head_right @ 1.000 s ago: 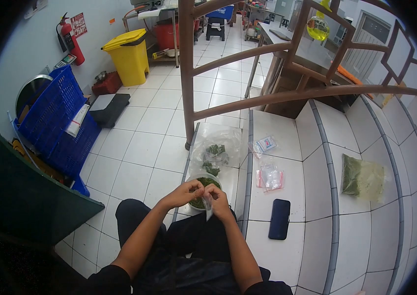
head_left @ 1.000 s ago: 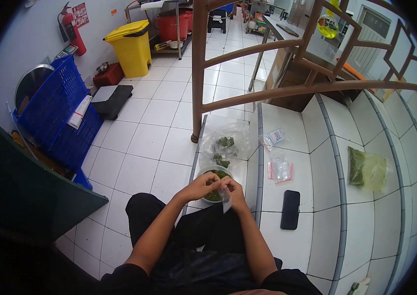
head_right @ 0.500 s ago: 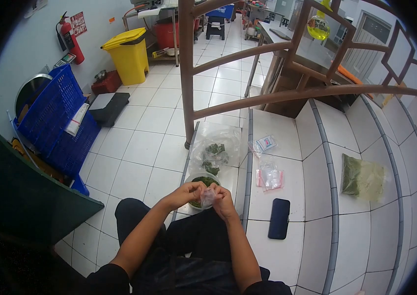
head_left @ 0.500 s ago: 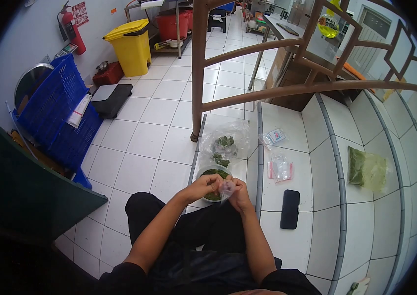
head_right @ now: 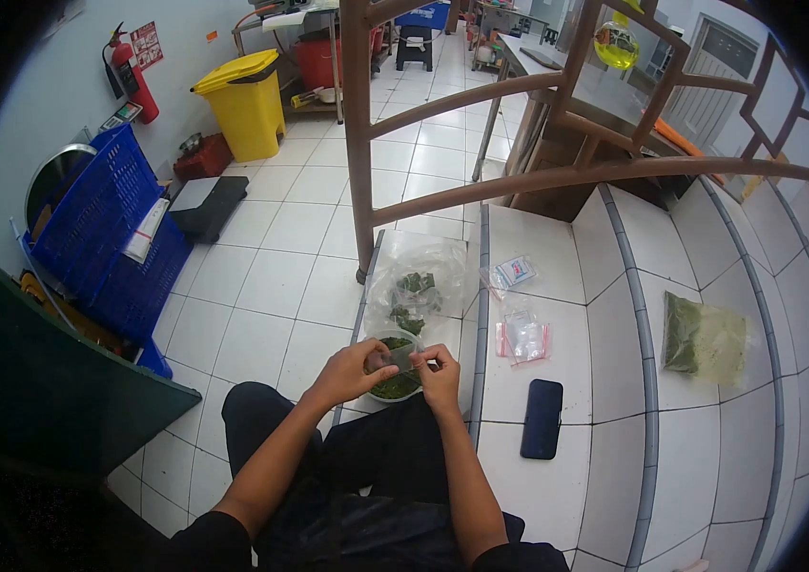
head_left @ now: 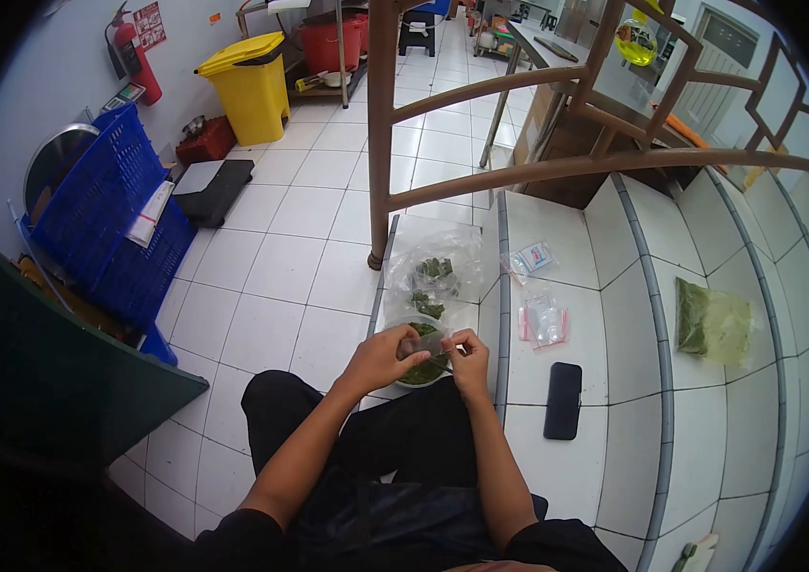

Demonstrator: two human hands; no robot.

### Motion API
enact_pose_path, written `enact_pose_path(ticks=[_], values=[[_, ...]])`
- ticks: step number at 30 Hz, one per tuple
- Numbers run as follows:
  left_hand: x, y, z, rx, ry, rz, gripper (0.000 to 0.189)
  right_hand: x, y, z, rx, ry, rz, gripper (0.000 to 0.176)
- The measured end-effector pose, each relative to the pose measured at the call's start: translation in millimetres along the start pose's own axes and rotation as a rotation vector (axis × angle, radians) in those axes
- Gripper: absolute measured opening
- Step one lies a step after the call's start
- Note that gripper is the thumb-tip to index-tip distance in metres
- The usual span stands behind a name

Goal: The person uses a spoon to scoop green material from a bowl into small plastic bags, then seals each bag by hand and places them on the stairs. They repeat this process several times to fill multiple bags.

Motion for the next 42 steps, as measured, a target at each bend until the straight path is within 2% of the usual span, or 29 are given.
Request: enact_pose_path(ticks=[3,7,10,12,13,15,16,17,18,19,21,22,24,28,30,33,39,42], values=[[-14,-8,-7,0.059,-0.093,0.069,0.026,-3,-9,1,-0.075,-0.011,0.017,0.026],[-23,2,-8,0.121,-0.098,0.149,0.024,0,-12,-1,-0.130,0.000,-0.010,0.028],[-24,9,-11,0.124,-0.081,0.131,0.028,2,-12,2,-0.098,-0.023,0.018,0.027],[-39,-2,-14,-0.033,0.022,0.076,0.048,3,-10,2,-0.099,-0.044,-0.032,0.026],[-42,1,-14,-0.033,0.022,0.076,0.048,4,-10,2,-0.099,-0.066,-0.082,0.026],[-64,-6,-10,-0.135,0.201,0.169,0.070,1,-13,2,-0.138,-0.074,-0.104,0.026],[-68,-10,-11,-0.136,0.201,0.169,0.070,-2,-17,3,-0.176,-0.081,-0.127,0.027],[-68,-6,-15,-0.034,0.127,0.203,0.073,-4,-19,3,-0.176,-0.081,-0.128,0.027],[-60,3,-15,0.068,0.053,0.236,0.077,-7,-30,6,-0.259,-0.079,-0.155,0.029],[-59,2,-16,0.068,0.054,0.236,0.077,-9,-40,9,-0.343,-0.077,-0.183,0.031],[-58,-13,-20,-0.057,0.104,0.578,0.072,-1,-44,13,-0.401,-0.084,-0.169,0.032],[-56,-13,-21,-0.055,0.104,0.577,0.072,4,-48,16,-0.457,-0.091,-0.154,0.033],[-40,-31,-20,-0.254,0.027,0.657,0.066,6,-46,19,-0.447,-0.111,-0.201,0.034],[-27,-45,-16,-0.306,-0.009,0.714,0.055,-7,-42,18,-0.404,-0.113,-0.236,0.041],[-26,-60,-10,-0.457,0.063,0.771,0.045,-4,-39,16,-0.384,-0.101,-0.268,0.038],[-29,-68,-7,-0.525,0.111,0.856,0.041,3,-35,12,-0.366,-0.078,-0.319,0.035],[-37,-45,-11,-0.496,0.063,0.747,0.032,-1,-31,9,-0.313,-0.138,-0.289,0.034],[-50,-30,-17,-0.351,0.081,0.760,0.027,-8,-20,1,-0.214,-0.068,-0.085,0.016]])
Point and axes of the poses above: each hand's wrist, its own z-axis away from the middle knuckle, its own y-axis out of the back of the hand, x = y × z, the point moved 10 cm from there along -z, towards the middle knuckle
